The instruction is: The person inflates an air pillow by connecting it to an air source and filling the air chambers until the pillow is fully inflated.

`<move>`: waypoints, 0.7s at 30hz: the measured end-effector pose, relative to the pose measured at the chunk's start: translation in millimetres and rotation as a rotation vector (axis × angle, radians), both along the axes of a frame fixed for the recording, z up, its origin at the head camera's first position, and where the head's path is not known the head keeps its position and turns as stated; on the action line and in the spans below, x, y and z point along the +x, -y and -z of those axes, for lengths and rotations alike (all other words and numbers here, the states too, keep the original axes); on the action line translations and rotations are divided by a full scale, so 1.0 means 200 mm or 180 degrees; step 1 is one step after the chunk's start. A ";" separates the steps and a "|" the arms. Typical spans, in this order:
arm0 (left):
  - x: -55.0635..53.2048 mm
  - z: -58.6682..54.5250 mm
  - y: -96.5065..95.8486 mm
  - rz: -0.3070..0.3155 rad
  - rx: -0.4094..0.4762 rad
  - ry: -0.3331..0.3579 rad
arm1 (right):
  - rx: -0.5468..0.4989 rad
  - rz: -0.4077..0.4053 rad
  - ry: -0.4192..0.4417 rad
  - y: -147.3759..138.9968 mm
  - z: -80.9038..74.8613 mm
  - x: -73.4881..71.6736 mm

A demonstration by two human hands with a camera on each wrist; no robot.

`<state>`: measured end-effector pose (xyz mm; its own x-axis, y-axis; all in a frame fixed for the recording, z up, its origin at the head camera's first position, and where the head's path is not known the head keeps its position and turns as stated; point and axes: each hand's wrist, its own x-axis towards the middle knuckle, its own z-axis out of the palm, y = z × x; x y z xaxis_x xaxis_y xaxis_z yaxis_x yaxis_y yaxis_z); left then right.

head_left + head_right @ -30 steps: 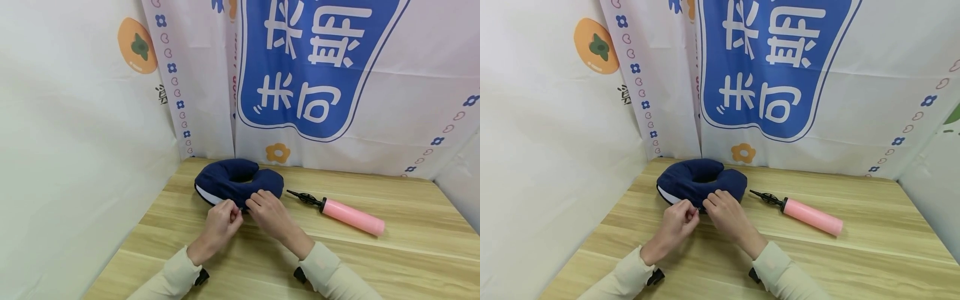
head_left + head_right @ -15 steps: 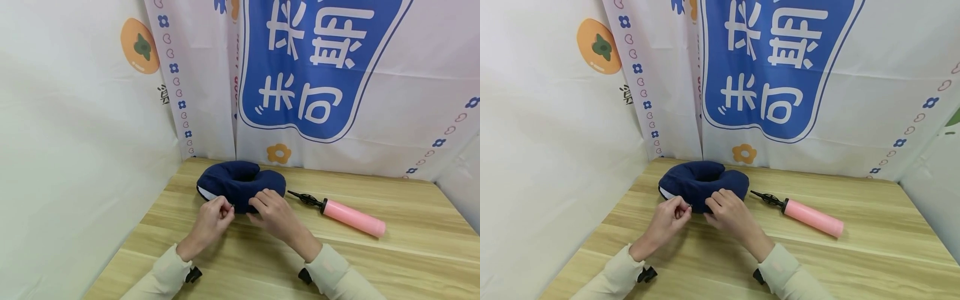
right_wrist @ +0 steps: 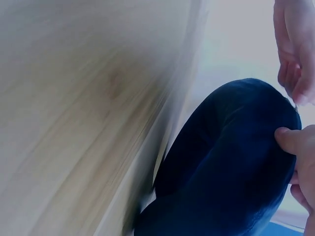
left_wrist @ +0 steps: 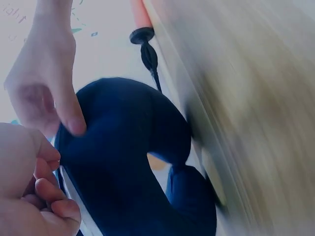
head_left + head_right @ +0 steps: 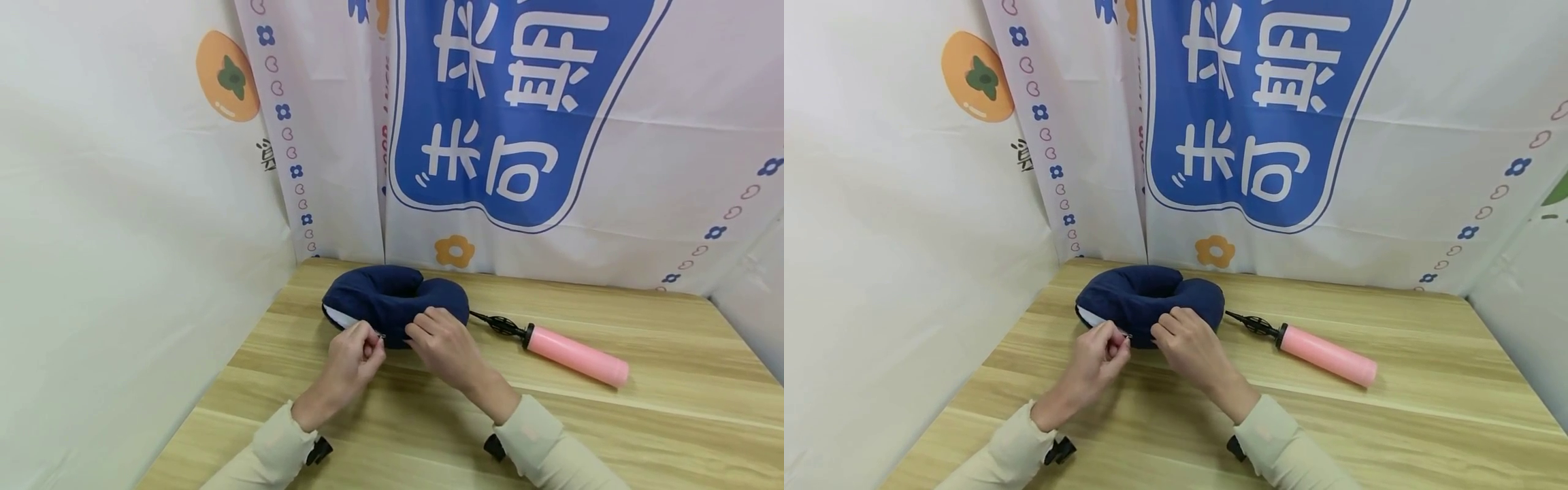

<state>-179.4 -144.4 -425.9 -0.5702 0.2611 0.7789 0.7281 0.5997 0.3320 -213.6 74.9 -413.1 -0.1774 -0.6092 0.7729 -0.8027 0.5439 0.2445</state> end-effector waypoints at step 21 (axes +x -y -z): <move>0.03 -0.04 -0.02 0.0274 -0.0126 0.0308 | 0.0137 0.0224 0.0221 0.06 -0.07 0.05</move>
